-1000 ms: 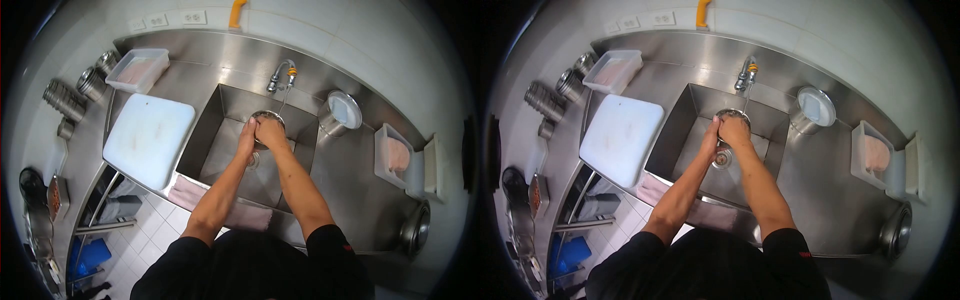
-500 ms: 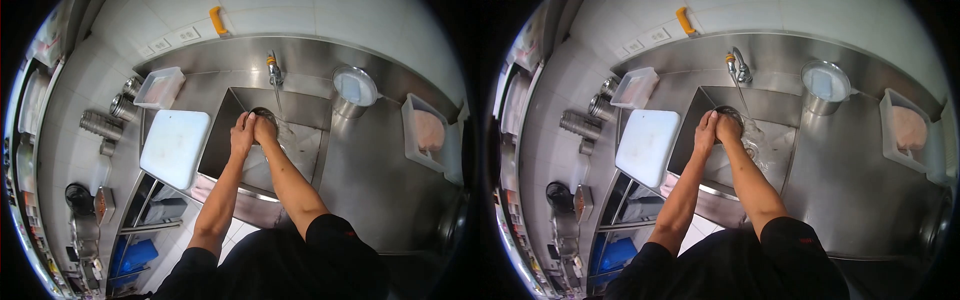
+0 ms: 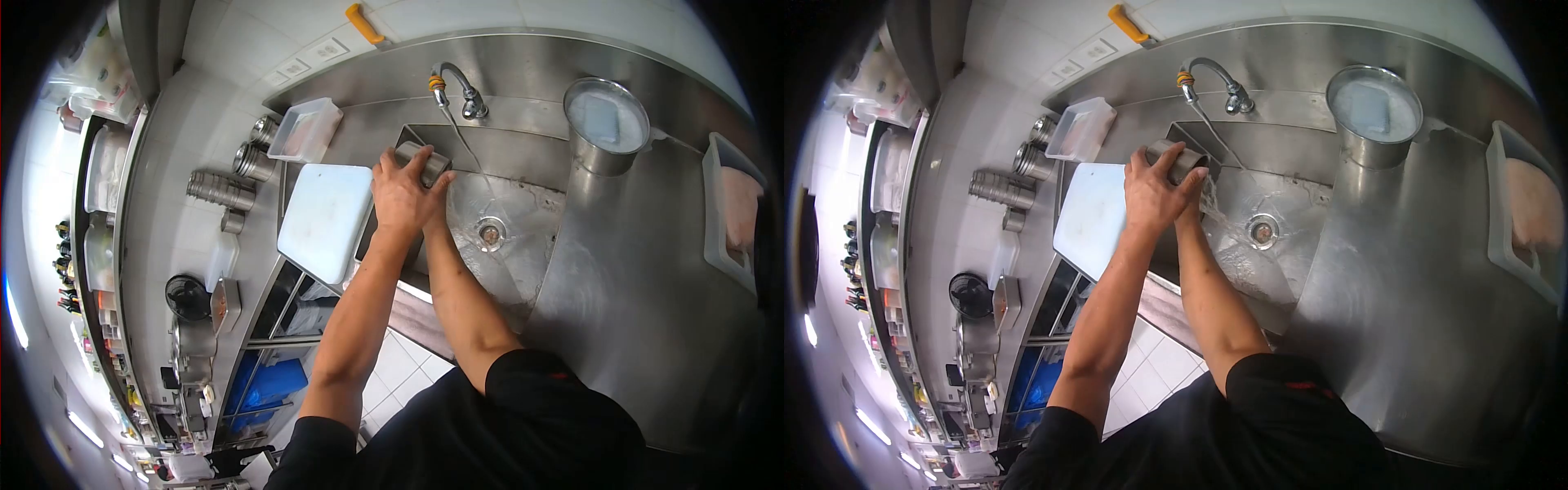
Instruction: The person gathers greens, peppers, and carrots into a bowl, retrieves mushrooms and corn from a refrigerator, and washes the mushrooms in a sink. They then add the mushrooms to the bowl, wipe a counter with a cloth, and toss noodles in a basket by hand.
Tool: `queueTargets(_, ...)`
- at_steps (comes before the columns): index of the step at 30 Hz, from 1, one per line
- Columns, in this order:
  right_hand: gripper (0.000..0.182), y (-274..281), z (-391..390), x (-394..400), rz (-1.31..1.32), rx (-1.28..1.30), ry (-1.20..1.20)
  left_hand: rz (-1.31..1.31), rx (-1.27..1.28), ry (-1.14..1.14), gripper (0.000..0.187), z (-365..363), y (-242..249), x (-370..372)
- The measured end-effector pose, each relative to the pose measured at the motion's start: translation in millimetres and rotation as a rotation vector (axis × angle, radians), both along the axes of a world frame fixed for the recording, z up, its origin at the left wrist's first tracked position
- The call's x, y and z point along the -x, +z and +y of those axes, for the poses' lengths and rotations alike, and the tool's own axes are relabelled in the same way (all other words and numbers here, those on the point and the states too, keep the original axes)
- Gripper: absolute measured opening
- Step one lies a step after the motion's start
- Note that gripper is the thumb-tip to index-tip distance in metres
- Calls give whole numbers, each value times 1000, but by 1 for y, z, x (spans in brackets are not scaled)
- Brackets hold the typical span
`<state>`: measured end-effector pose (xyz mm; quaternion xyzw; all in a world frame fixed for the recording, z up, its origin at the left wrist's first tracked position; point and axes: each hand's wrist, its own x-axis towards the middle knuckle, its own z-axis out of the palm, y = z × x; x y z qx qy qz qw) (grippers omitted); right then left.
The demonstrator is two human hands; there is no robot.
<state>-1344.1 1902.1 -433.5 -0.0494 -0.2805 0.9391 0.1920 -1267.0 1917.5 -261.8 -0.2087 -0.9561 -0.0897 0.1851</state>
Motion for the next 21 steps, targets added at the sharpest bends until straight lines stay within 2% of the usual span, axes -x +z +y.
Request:
queueTargets(2,36,13,1,-12,-102,-221,-8,32,31,-20,60,6,11,-7)
queueTargets(4,36,18,0,-19,-137,-298,-5,59,57,-27,60,10,19,-12)
queueTargets(21,33,35,-11,-48,-177,-531,54,165,190,-101,55,13,17,-20)
